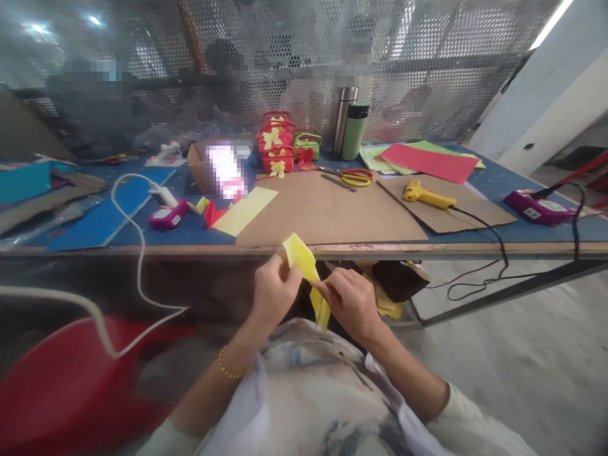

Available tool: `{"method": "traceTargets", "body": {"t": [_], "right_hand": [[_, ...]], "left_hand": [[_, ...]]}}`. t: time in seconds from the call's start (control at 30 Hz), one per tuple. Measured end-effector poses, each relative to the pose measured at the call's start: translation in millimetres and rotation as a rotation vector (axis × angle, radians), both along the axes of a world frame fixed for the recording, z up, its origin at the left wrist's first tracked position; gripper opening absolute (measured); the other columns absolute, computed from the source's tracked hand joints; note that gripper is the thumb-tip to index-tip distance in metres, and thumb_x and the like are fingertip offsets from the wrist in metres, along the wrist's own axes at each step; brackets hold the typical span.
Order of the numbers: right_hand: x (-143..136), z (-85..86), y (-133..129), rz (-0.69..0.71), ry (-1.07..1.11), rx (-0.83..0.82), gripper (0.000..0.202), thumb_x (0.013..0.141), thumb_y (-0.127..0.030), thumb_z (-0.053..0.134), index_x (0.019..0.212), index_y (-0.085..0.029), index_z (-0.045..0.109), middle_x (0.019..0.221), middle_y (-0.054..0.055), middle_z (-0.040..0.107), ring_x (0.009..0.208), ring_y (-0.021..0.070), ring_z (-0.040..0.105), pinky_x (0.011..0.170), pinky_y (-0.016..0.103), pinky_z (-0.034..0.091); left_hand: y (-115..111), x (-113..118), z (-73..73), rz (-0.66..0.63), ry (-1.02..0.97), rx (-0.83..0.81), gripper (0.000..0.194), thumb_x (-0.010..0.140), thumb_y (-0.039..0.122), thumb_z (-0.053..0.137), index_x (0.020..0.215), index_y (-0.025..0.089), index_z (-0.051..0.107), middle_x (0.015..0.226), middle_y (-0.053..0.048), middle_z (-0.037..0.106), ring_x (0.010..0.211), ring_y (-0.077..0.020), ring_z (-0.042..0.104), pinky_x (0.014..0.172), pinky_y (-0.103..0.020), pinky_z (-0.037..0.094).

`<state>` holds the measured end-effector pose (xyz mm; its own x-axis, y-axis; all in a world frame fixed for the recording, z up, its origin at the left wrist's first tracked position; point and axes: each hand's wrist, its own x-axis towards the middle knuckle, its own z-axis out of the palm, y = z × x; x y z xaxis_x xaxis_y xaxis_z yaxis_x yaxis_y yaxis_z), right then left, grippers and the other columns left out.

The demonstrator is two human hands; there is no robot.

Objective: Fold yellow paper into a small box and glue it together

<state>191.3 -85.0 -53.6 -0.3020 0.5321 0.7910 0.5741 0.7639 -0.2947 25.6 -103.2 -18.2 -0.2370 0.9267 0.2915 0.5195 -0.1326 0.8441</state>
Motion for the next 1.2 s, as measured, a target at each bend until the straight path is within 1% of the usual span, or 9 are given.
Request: {"method": "traceTargets", "body": {"t": [0.07, 0.17, 0.33, 0.43, 0.6, 0.73, 0.87, 1.07, 1.2], "right_hand": [[1.7, 2.0, -1.1, 0.035, 0.047, -0.066, 0.041, 0.101, -0.030, 0.054, 0.062, -0.023, 0.044, 0.057, -0.001, 0.049, 0.054, 0.0125, 0.041, 0.059, 0.028, 0.031], [7.4, 7.8, -1.3, 0.052, 0.128, -0.212, 0.042, 0.102, -0.036, 0.050, 0.062, -0.023, 0.046, 0.057, -0.001, 0.049, 0.054, 0.0122, 0.041, 0.056, 0.027, 0.033], [18.2, 14.5, 5.4, -0.023, 0.299, -0.363, 0.041, 0.098, -0.046, 0.053, 0.065, -0.021, 0.055, 0.055, -0.002, 0.049, 0.050, 0.0104, 0.040, 0.050, 0.025, 0.032], [20.8, 14.4, 10.0, -0.036, 0.355, -0.426, 0.043, 0.094, -0.049, 0.056, 0.062, -0.021, 0.054, 0.051, -0.004, 0.044, 0.047, 0.0095, 0.035, 0.047, 0.025, 0.029], [24.1, 11.8, 14.2, -0.109, 0.456, -0.523, 0.051, 0.090, -0.058, 0.057, 0.056, -0.021, 0.046, 0.051, -0.004, 0.038, 0.049, 0.0095, 0.033, 0.047, 0.025, 0.027], [26.9, 9.0, 14.9, -0.118, 0.517, -0.581, 0.052, 0.087, -0.060, 0.060, 0.056, -0.021, 0.046, 0.052, -0.003, 0.039, 0.052, 0.0098, 0.034, 0.048, 0.024, 0.028], [28.8, 6.3, 16.0, -0.093, 0.566, -0.636, 0.051, 0.085, -0.058, 0.063, 0.055, -0.020, 0.047, 0.052, -0.003, 0.041, 0.052, 0.0098, 0.035, 0.048, 0.024, 0.029], [35.7, 3.9, 19.1, -0.072, 0.603, -0.692, 0.049, 0.082, -0.057, 0.068, 0.055, -0.020, 0.052, 0.052, -0.004, 0.040, 0.051, 0.0092, 0.032, 0.046, 0.024, 0.025], [35.5, 4.2, 19.8, -0.015, 0.647, -0.765, 0.051, 0.077, -0.061, 0.071, 0.053, -0.020, 0.050, 0.050, -0.004, 0.037, 0.049, 0.0084, 0.029, 0.044, 0.024, 0.022]], "left_hand": [[-1.1, -5.6, -1.8, 0.015, -0.094, 0.019, 0.012, 0.079, 0.030, 0.057, 0.077, 0.019, 0.061, 0.064, 0.000, 0.063, 0.057, -0.0152, 0.057, 0.054, -0.024, 0.042], [-1.6, -15.8, -2.4, 0.057, -0.147, 0.067, 0.017, 0.081, 0.031, 0.059, 0.069, 0.019, 0.056, 0.063, 0.002, 0.058, 0.059, -0.0131, 0.052, 0.055, -0.023, 0.040], [-1.8, -30.6, -0.5, 0.073, -0.140, 0.117, 0.022, 0.086, 0.037, 0.061, 0.073, 0.019, 0.058, 0.066, 0.002, 0.057, 0.063, -0.0126, 0.052, 0.059, -0.022, 0.040], [-3.5, -31.6, -1.1, 0.085, -0.112, 0.120, 0.022, 0.087, 0.037, 0.062, 0.074, 0.019, 0.058, 0.067, 0.002, 0.057, 0.062, -0.0125, 0.051, 0.060, -0.023, 0.040], [-7.2, -28.9, -2.7, 0.192, -0.036, 0.217, 0.022, 0.089, 0.037, 0.060, 0.076, 0.019, 0.058, 0.064, 0.003, 0.056, 0.059, -0.0124, 0.050, 0.058, -0.023, 0.039], [-7.1, -29.8, -1.8, 0.234, -0.036, 0.240, 0.021, 0.090, 0.037, 0.060, 0.079, 0.019, 0.060, 0.069, 0.001, 0.063, 0.063, -0.0140, 0.055, 0.061, -0.024, 0.042], [-5.2, -31.2, -2.9, 0.203, -0.129, 0.202, 0.023, 0.089, 0.040, 0.061, 0.087, 0.018, 0.065, 0.078, -0.001, 0.069, 0.069, -0.0152, 0.059, 0.064, -0.024, 0.045], [-2.0, -37.5, -7.8, 0.179, -0.252, 0.182, 0.025, 0.087, 0.042, 0.066, 0.085, 0.017, 0.065, 0.077, -0.001, 0.068, 0.072, -0.0155, 0.060, 0.067, -0.024, 0.046], [2.4, -44.0, -10.9, 0.143, -0.353, 0.110, 0.026, 0.083, 0.043, 0.069, 0.083, 0.018, 0.065, 0.074, 0.000, 0.066, 0.067, -0.0141, 0.058, 0.062, -0.024, 0.044]]}}
